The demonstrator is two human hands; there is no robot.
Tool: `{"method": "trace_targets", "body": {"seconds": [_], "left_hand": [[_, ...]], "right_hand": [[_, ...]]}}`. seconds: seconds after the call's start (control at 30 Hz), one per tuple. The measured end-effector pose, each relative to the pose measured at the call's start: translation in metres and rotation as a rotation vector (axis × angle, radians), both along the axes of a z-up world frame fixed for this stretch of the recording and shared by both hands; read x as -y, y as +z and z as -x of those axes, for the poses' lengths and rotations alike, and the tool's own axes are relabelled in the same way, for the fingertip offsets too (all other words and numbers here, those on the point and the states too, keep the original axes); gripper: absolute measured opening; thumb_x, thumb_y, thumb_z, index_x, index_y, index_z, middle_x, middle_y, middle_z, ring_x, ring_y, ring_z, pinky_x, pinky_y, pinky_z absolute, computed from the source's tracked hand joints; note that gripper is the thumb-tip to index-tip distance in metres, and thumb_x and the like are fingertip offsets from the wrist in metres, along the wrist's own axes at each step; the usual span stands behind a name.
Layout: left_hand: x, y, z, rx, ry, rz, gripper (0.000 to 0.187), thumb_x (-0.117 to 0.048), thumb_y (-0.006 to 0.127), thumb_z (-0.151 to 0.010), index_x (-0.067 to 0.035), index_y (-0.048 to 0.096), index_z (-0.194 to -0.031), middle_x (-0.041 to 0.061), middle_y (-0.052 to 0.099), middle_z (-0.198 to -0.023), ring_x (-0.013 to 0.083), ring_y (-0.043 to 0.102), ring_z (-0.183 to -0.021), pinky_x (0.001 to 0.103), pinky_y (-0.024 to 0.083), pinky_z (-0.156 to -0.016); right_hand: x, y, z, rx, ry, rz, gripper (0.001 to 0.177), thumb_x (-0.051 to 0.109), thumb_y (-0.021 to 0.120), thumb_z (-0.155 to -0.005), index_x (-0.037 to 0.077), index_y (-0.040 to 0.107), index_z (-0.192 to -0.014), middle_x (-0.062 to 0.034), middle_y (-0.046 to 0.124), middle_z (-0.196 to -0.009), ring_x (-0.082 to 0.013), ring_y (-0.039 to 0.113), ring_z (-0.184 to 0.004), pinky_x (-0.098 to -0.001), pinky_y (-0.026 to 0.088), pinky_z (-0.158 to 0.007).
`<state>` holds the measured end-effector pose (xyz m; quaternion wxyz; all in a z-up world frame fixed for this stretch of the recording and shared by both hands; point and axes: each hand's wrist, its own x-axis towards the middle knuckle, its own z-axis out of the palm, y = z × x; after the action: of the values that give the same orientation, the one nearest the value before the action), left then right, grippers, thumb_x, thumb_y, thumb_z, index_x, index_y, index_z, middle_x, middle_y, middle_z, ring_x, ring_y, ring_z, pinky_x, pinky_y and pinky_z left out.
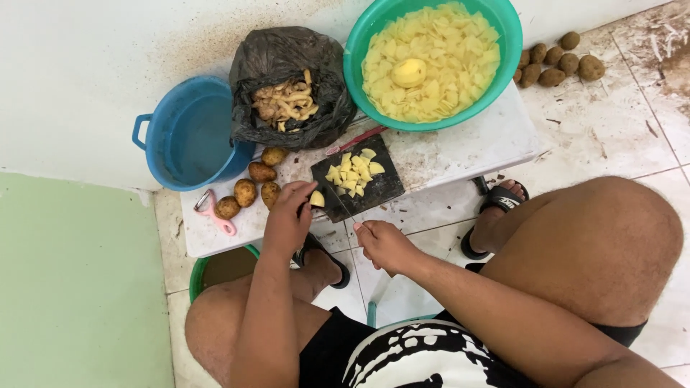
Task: Slicing peeled potatoes on a cutting board and placing them into a bowl of water.
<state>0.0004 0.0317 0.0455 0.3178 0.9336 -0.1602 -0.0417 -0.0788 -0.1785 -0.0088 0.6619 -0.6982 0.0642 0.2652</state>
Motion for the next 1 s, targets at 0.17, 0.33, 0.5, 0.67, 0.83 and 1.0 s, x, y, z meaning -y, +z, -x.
{"method": "trace_targets", "body": {"seconds": [0.17,0.33,0.5,0.67,0.83,1.0], "left_hand": [[-0.011,-0.034,-0.011,-0.031,-0.026,-0.079,0.033,-0.009,0.065,-0.099,-0.015,0.074,-0.130,0.010,0.071,-0.105,0.0333,0.073,-0.097,0.045,0.061,-0.081],[0.001,-0.032,-0.009,-0.032,0.086,-0.116,0.043,-0.030,0.081,-0.093,-0.005,0.072,-0.127,0.011,0.070,-0.089,0.0269,0.073,-0.083,0.041,0.060,-0.072],[0.019,0.010,-0.001,0.017,-0.009,-0.181,0.039,-0.005,0.064,-0.097,-0.005,0.068,-0.136,0.014,0.062,-0.123,0.0391,0.070,-0.103,0.048,0.064,-0.079],[0.002,-0.033,-0.005,-0.026,0.051,-0.199,0.034,-0.020,0.073,-0.097,-0.008,0.072,-0.128,0.011,0.067,-0.110,0.0325,0.074,-0.096,0.045,0.064,-0.077],[0.006,-0.029,0.000,0.004,0.065,-0.262,0.038,-0.027,0.074,-0.096,-0.010,0.069,-0.130,0.008,0.067,-0.105,0.0294,0.074,-0.094,0.043,0.063,-0.078],[0.001,-0.056,-0.001,0.180,0.002,-0.255,0.024,-0.020,0.078,-0.089,-0.008,0.074,-0.109,0.007,0.067,-0.091,0.0286,0.073,-0.086,0.041,0.062,-0.072]], "right_hand": [[-0.003,-0.006,0.000,0.016,-0.003,0.008,0.040,0.024,0.038,-0.103,0.003,0.066,-0.083,-0.0084,0.061,-0.055,-0.0203,0.062,-0.044,-0.0328,0.053,-0.046],[-0.001,-0.003,0.001,0.006,0.009,0.020,0.039,0.024,0.039,-0.104,0.005,0.065,-0.083,-0.0078,0.060,-0.056,-0.0196,0.062,-0.043,-0.0322,0.053,-0.047],[0.000,0.004,0.004,-0.015,0.005,0.008,0.037,0.022,0.039,-0.103,0.005,0.066,-0.084,-0.0074,0.061,-0.056,-0.0190,0.062,-0.044,-0.0315,0.053,-0.047],[-0.005,0.004,0.005,-0.031,-0.026,-0.025,0.034,0.021,0.040,-0.101,0.004,0.064,-0.085,-0.0082,0.060,-0.057,-0.0188,0.062,-0.044,-0.0309,0.052,-0.044],[-0.009,-0.001,0.006,-0.034,-0.026,-0.056,0.034,0.023,0.044,-0.101,0.002,0.065,-0.086,-0.0110,0.062,-0.057,-0.0195,0.064,-0.042,-0.0304,0.055,-0.040],[-0.013,-0.001,0.017,-0.007,-0.094,-0.081,0.047,0.028,0.034,-0.108,0.000,0.063,-0.083,-0.0075,0.056,-0.053,-0.0172,0.056,-0.039,-0.0280,0.048,-0.035]]}}
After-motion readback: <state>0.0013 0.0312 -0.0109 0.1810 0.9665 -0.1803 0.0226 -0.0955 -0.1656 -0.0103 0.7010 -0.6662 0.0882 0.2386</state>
